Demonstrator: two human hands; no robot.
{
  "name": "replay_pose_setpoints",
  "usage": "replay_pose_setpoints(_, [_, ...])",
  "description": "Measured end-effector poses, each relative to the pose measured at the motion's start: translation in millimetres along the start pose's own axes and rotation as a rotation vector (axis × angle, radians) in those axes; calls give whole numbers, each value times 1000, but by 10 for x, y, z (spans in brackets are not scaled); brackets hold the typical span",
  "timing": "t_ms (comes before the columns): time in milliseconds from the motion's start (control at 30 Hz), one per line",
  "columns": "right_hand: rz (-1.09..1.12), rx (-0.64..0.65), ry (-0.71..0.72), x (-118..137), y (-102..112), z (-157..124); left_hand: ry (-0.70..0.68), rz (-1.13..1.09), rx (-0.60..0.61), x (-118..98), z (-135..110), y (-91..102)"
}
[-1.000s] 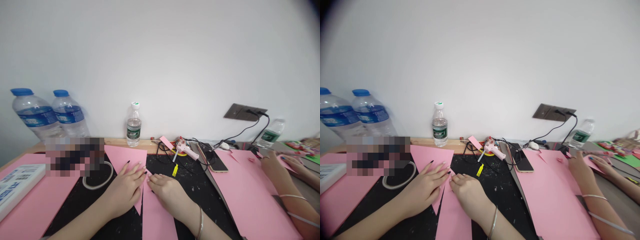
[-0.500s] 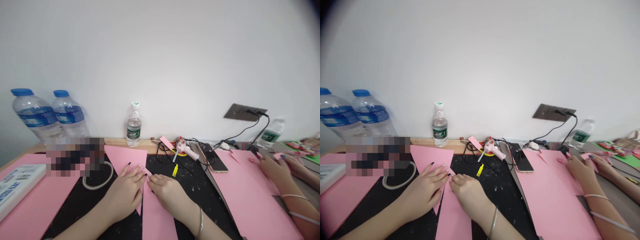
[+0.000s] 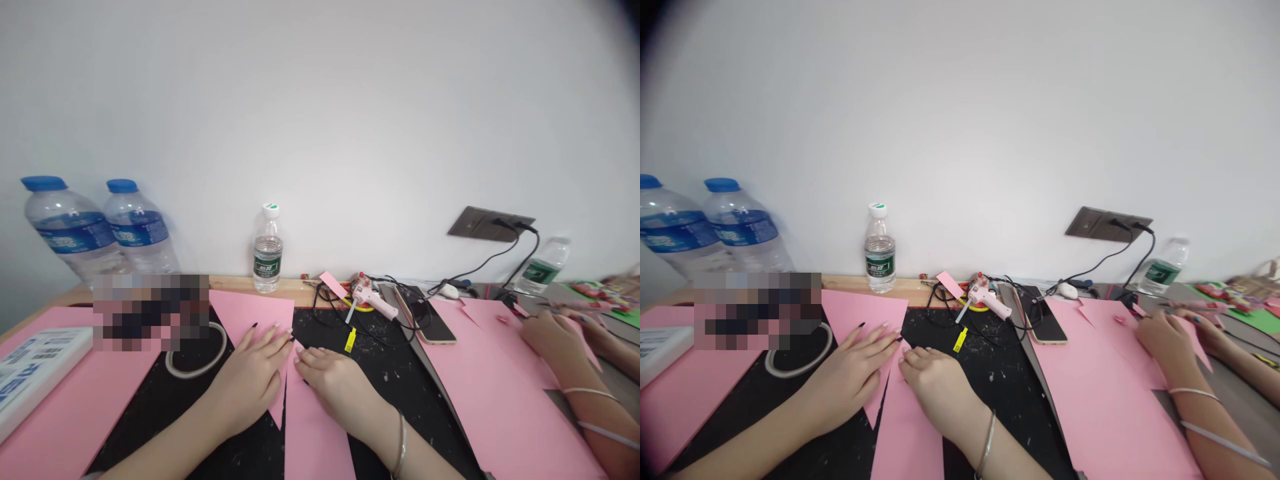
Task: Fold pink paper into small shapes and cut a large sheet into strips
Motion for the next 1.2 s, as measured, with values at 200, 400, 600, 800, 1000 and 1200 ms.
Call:
replay_pose_setpoints(200, [-11,6,2,18,22,13,3,-8,-15,4,-4,-2])
replay_pose_setpoints(400, [-15,-1,2,11,2,19,20,-24,25,-24,-14,10])
replay_pose_setpoints(600, [-15,1,5,4,1,3,17,-42,108,-41,-26,84])
replay_pose_setpoints(800, [-10,7,11,3,5,9,42,-75,95,-30,-22,122])
replay_pose_setpoints(1000, [-10,13,12,7,1,7,50,-118,117,-45,-21,141])
replay_pose_setpoints(1200, [-7,18,16,12,2,7,84,-159,157,-48,-10,152])
Point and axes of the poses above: each hand's wrist, its own z-axis towards the middle knuckle, its own y-axis out of the back of the hand, x = y × z, the point moved 4 cm from there along z, towards the middle knuckle, and after that the axes turned 2 degrees about -y, right-handed, at the moved point
